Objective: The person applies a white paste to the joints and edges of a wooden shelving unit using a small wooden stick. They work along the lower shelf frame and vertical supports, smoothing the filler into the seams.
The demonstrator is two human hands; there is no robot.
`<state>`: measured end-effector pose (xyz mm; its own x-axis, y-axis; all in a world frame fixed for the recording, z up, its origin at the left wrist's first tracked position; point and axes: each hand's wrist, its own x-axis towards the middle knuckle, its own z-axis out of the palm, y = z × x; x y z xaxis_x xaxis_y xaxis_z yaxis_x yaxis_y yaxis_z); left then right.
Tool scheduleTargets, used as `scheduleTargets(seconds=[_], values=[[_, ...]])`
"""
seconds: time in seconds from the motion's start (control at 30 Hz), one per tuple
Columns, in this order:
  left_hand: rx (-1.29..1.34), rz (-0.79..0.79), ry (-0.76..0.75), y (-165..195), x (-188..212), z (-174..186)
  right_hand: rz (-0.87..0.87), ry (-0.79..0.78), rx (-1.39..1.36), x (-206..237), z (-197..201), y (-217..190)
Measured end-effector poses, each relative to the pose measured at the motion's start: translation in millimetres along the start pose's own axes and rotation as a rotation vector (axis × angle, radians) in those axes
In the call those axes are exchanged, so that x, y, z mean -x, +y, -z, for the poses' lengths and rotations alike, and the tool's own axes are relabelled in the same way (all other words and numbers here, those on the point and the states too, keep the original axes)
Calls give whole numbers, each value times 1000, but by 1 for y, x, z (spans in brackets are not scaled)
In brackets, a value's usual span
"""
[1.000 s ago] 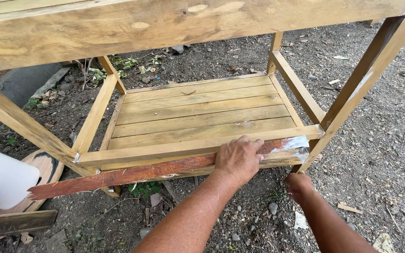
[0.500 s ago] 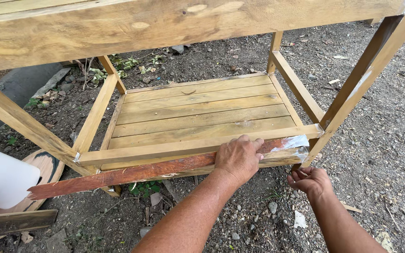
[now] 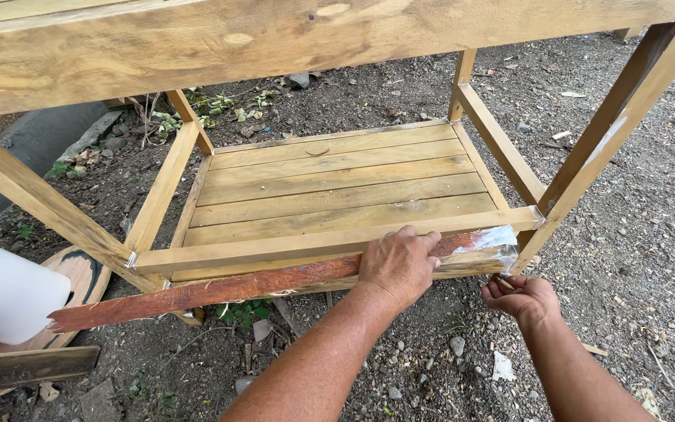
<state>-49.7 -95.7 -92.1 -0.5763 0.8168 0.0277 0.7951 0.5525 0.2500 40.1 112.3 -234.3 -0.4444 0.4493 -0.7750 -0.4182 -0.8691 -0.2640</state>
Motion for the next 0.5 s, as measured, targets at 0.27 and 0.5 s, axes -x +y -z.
scheduleTargets(seconds=[0.27, 0.5], values=[[11, -5, 9, -1, 0, 0, 41, -10, 352, -2, 8, 9], [28, -19, 35, -2, -2, -1, 50, 109, 370, -1, 0, -4]])
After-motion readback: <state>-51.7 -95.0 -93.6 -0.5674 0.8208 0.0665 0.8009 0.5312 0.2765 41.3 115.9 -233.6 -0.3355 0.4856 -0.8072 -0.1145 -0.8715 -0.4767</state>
